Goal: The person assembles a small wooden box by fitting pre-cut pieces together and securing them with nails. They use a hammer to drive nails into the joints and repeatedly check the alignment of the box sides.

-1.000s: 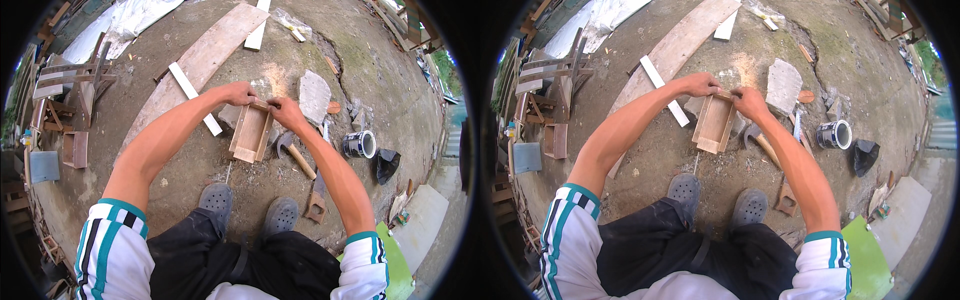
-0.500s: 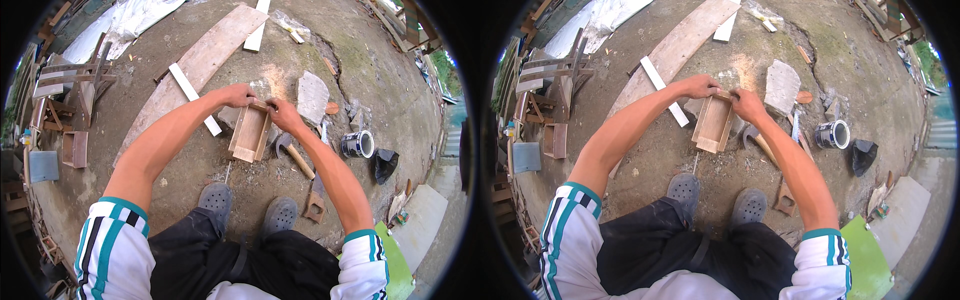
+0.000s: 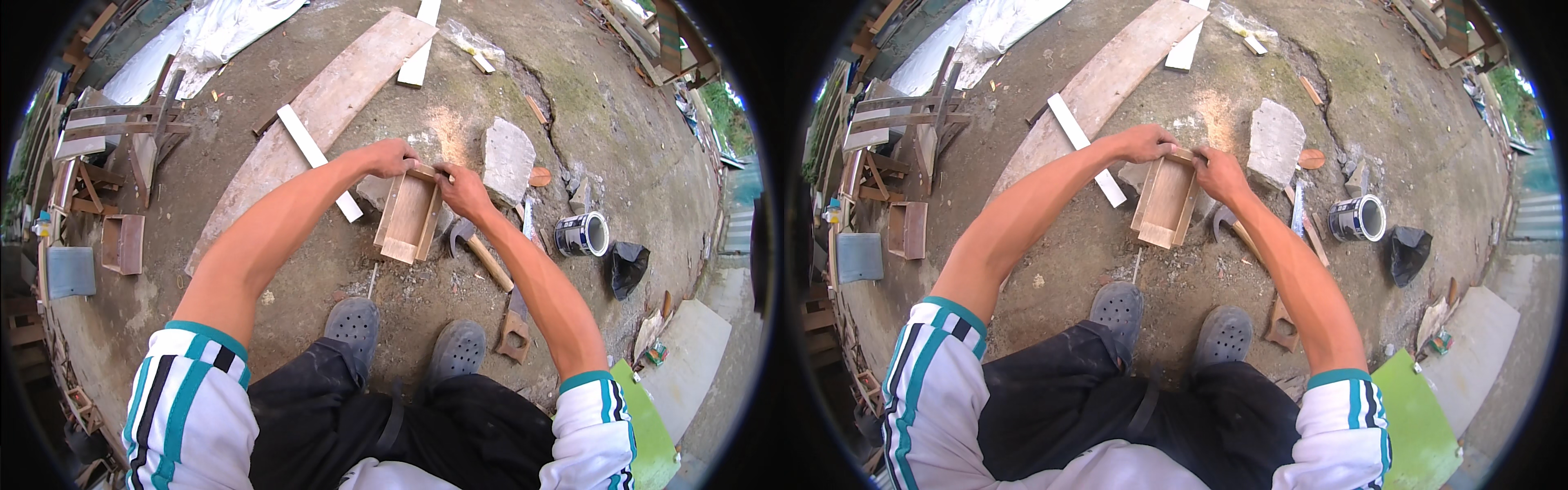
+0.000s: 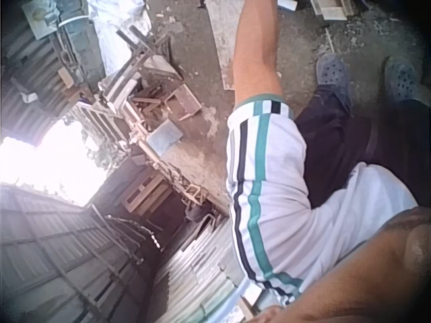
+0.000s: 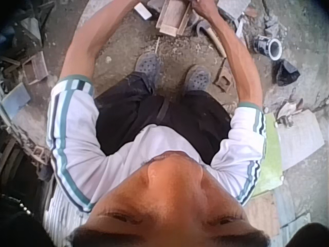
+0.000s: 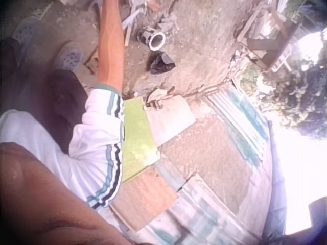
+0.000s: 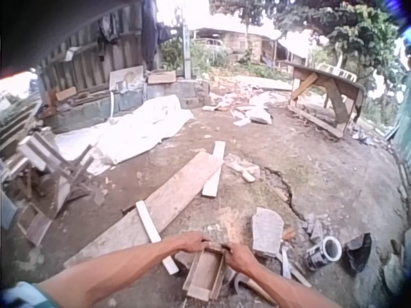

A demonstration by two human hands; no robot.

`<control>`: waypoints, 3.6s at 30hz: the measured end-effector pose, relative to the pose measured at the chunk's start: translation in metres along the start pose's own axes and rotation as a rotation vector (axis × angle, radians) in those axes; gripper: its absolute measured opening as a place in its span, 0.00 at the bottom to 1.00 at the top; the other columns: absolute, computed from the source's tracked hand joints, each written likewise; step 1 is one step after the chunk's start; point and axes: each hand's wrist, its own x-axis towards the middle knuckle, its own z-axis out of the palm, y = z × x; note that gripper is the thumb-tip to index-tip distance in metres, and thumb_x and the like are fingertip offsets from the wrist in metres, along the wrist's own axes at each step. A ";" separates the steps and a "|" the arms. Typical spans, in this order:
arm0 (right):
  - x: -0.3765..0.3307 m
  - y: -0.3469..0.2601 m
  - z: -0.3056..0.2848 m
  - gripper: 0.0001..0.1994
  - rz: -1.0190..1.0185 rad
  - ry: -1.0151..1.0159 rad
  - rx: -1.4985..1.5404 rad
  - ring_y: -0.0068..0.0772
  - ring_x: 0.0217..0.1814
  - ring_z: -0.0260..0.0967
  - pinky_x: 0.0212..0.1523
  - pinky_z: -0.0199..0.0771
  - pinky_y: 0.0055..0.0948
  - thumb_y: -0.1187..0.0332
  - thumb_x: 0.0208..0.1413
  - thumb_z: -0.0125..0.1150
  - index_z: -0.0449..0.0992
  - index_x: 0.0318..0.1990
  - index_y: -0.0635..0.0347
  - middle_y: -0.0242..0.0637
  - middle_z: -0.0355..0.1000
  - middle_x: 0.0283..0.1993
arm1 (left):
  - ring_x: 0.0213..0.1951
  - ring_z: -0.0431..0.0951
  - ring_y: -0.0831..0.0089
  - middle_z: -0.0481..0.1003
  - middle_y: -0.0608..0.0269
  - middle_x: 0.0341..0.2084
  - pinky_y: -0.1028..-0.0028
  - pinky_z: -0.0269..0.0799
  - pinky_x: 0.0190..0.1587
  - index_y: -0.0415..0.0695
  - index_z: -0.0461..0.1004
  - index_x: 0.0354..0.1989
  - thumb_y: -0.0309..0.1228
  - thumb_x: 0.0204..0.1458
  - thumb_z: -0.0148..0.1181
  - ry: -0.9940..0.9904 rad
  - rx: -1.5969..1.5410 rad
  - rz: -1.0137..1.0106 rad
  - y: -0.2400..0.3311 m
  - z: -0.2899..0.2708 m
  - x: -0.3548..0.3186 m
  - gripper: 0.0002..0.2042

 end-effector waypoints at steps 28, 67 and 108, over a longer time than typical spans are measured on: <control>0.013 0.019 -0.012 0.17 0.144 -0.225 0.271 0.49 0.53 0.77 0.55 0.77 0.46 0.62 0.67 0.54 0.78 0.55 0.62 0.48 0.78 0.54 | 0.45 0.81 0.52 0.82 0.46 0.43 0.59 0.73 0.51 0.44 0.81 0.51 0.38 0.62 0.55 -0.012 -0.030 -0.027 0.008 -0.002 0.001 0.16; -0.035 0.010 -0.007 0.15 0.167 0.188 0.129 0.52 0.43 0.77 0.47 0.74 0.45 0.61 0.62 0.60 0.75 0.45 0.66 0.52 0.78 0.39 | 0.52 0.79 0.52 0.79 0.46 0.51 0.60 0.72 0.57 0.44 0.77 0.57 0.42 0.62 0.53 0.060 -0.139 -0.041 0.008 0.003 -0.006 0.20; -0.062 -0.023 -0.001 0.30 0.383 -0.219 0.155 0.64 0.40 0.79 0.48 0.81 0.54 0.61 0.60 0.51 0.57 0.61 0.79 0.69 0.77 0.39 | 0.48 0.80 0.46 0.80 0.41 0.43 0.55 0.73 0.53 0.38 0.74 0.52 0.42 0.62 0.52 0.325 -0.041 -0.309 -0.016 0.021 -0.046 0.20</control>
